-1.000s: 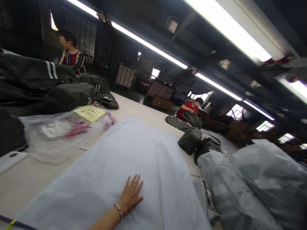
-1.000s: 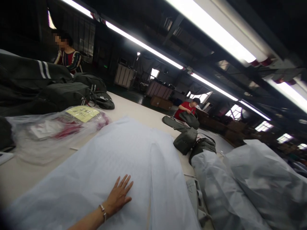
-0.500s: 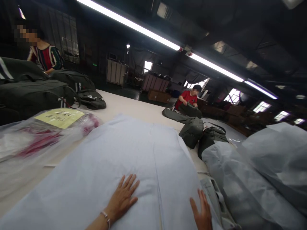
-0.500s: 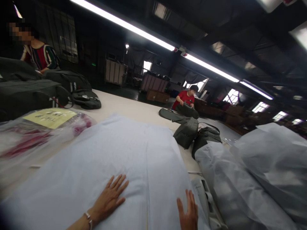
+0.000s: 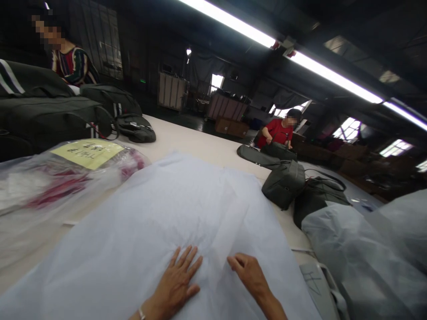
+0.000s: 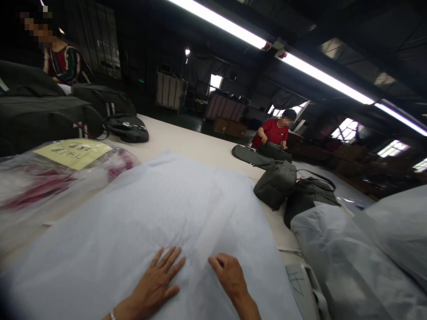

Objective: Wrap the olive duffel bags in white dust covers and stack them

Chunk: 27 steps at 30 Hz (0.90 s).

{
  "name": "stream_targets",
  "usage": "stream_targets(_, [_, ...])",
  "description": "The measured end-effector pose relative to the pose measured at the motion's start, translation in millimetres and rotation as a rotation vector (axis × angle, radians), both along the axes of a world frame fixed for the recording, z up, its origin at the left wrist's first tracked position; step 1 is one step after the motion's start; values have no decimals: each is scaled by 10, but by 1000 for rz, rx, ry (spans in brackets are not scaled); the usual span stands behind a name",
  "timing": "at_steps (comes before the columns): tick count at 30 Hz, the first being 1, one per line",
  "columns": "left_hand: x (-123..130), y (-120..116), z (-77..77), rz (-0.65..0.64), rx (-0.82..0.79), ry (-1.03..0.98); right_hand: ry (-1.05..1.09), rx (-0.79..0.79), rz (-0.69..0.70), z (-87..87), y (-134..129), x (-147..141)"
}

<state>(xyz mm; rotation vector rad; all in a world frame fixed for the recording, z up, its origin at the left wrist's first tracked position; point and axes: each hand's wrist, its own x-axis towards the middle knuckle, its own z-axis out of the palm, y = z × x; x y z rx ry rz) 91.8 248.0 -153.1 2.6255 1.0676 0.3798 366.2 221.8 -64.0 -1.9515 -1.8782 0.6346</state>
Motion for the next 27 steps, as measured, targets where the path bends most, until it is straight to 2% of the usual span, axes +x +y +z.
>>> stream_targets(2, [76, 77, 114, 43, -78, -20, -20, 163, -47, -1, 207, 44])
stream_targets(5, [276, 290, 374, 249, -270, -114, -122, 391, 6, -214, 407, 43])
stream_targets(7, [440, 484, 520, 405, -464, -253, -226, 392, 76, -429, 464, -18])
stream_targets(9, [600, 688, 593, 500, -650, -391, -300, 315, 111, -644, 479, -108])
stream_targets(11, [737, 873, 599, 538, -762, -478, -341, 254, 97, -813, 471, -190])
stream_targets(13, [836, 1021, 574, 545, -807, -520, -361, 241, 55, -906, 465, -228])
stream_targets(17, [908, 1193, 538, 525, -873, -532, -369, 339, -90, -894, 499, -76])
stream_targets(21, [907, 1189, 512, 500, -924, -542, -423, 421, -303, -857, 503, 264])
stream_targets(27, [960, 1099, 412, 503, -964, -594, -371, 495, -235, -824, 381, 489])
